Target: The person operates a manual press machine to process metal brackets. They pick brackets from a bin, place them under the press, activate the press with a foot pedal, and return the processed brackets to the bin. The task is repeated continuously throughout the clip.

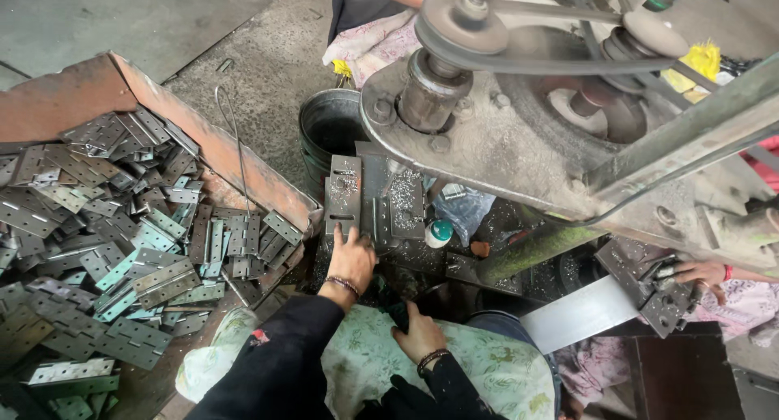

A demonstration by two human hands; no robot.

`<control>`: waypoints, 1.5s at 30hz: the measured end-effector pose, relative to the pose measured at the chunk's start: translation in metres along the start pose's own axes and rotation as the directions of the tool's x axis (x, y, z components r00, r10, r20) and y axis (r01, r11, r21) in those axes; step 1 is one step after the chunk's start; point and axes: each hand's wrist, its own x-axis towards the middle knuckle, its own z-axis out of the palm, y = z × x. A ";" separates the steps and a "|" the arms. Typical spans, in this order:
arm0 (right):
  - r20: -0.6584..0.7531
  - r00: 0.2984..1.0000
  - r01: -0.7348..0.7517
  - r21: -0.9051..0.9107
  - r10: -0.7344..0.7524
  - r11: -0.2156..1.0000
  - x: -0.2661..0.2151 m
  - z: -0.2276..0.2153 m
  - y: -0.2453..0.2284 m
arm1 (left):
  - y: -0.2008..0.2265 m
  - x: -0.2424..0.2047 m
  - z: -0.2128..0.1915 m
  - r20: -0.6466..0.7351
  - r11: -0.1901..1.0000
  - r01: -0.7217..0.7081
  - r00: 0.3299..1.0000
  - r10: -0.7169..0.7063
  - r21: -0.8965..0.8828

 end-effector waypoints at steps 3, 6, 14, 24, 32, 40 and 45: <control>0.021 1.000 0.001 -0.014 -0.001 1.000 -0.004 0.004 0.000 | 0.006 -0.016 0.002 -0.265 0.998 0.002 0.964 0.013 0.056; 0.027 0.999 -0.023 -0.020 0.023 1.000 0.001 0.003 0.001 | 0.005 -0.010 0.000 -0.460 0.990 0.053 0.888 0.014 0.132; -0.157 0.965 0.224 0.083 -0.209 0.971 0.024 0.016 0.026 | -0.003 -0.011 -0.029 -0.576 0.996 -0.051 0.817 -0.002 -0.076; -0.512 0.859 0.471 0.798 0.010 0.377 0.107 -0.007 0.029 | -0.014 0.027 -0.029 -0.221 0.127 -0.186 0.898 -0.380 -0.974; -0.635 0.708 0.395 -0.010 -0.311 0.919 0.120 -0.011 -0.026 | -0.043 0.032 -0.023 -0.125 0.901 0.339 0.916 -0.382 -0.271; -0.481 0.782 0.441 -0.025 -0.398 0.897 0.090 -0.007 -0.049 | -0.015 0.028 -0.020 0.115 0.968 0.197 0.977 -0.180 -0.157; -0.384 0.879 0.321 0.034 -0.284 0.947 0.052 -0.013 -0.028 | -0.004 0.029 -0.006 0.030 0.984 0.145 0.989 -0.143 -0.108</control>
